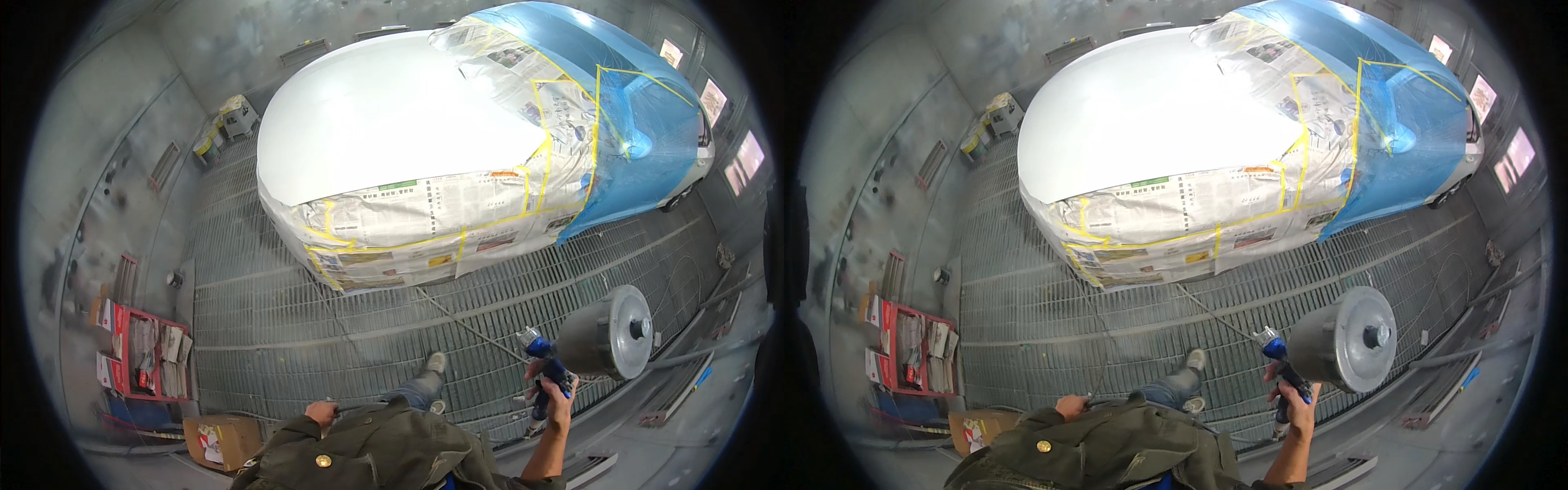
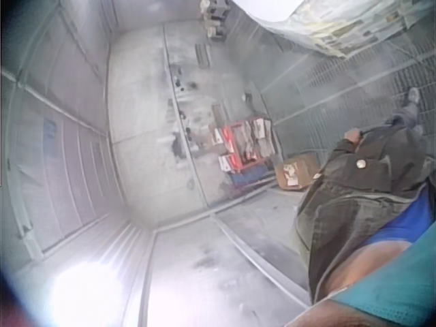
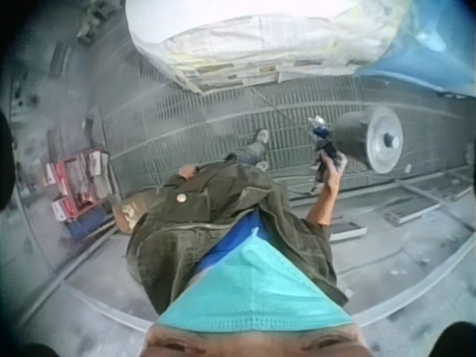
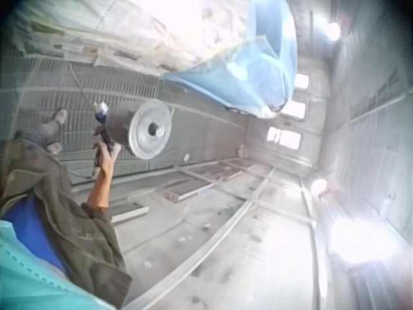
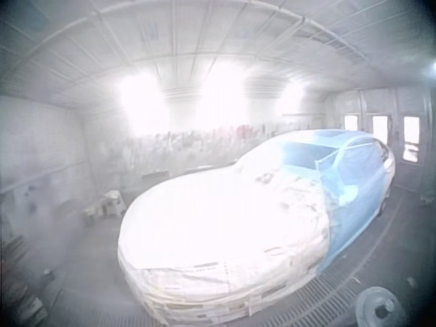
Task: The person uses a spray gun to apply white paint to a car hood in a paint booth. After spraying, the person removes masking tape and newspaper from the edges of the hood.
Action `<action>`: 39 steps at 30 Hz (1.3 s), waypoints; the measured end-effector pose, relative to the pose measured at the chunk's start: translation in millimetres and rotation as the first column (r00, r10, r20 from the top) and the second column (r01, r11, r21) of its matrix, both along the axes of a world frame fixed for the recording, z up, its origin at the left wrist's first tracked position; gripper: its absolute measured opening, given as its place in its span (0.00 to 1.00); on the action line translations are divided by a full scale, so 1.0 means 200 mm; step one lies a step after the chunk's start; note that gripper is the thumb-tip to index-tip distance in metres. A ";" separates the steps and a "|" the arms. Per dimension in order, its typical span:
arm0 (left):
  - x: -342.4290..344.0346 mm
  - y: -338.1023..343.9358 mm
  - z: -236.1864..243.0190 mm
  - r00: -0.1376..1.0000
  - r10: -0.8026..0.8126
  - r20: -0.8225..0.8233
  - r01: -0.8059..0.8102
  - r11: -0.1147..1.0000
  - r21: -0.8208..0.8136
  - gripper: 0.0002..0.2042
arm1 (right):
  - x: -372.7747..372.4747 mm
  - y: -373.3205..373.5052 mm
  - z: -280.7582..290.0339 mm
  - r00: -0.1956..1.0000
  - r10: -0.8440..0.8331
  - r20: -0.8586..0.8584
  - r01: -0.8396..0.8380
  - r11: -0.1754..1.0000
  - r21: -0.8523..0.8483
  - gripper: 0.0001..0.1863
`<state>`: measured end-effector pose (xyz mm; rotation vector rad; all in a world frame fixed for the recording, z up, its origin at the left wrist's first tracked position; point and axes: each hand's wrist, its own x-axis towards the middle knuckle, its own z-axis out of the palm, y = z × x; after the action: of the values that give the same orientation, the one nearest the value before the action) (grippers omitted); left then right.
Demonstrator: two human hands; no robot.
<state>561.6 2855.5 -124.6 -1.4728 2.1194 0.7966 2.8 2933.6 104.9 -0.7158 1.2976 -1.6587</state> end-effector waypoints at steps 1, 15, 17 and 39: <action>-0.08 0.00 -0.02 1.000 0.008 -0.015 -0.009 1.000 -0.009 0.10 | -0.07 -0.03 0.02 1.000 0.013 0.004 -0.013 1.000 0.005 0.29; -1.20 -0.14 -0.12 0.968 0.208 -0.139 -0.208 0.978 0.021 0.12 | -1.06 -0.47 0.16 0.993 0.001 -0.117 0.015 0.991 0.135 0.28; -1.30 -0.13 -0.10 0.963 0.245 -0.116 -0.245 0.969 0.011 0.12 | -1.23 -0.51 0.14 0.998 0.018 -0.063 -0.010 0.993 0.118 0.30; -3.07 0.53 0.10 0.819 0.560 -0.123 -0.564 0.825 0.001 0.13 | -3.15 -0.77 -0.03 0.991 0.133 0.016 -0.134 0.991 0.027 0.24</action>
<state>-52.3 2961.8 -103.9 -2.1682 1.7800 1.0737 -627.0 2780.3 99.2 -0.7563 1.2340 -1.5323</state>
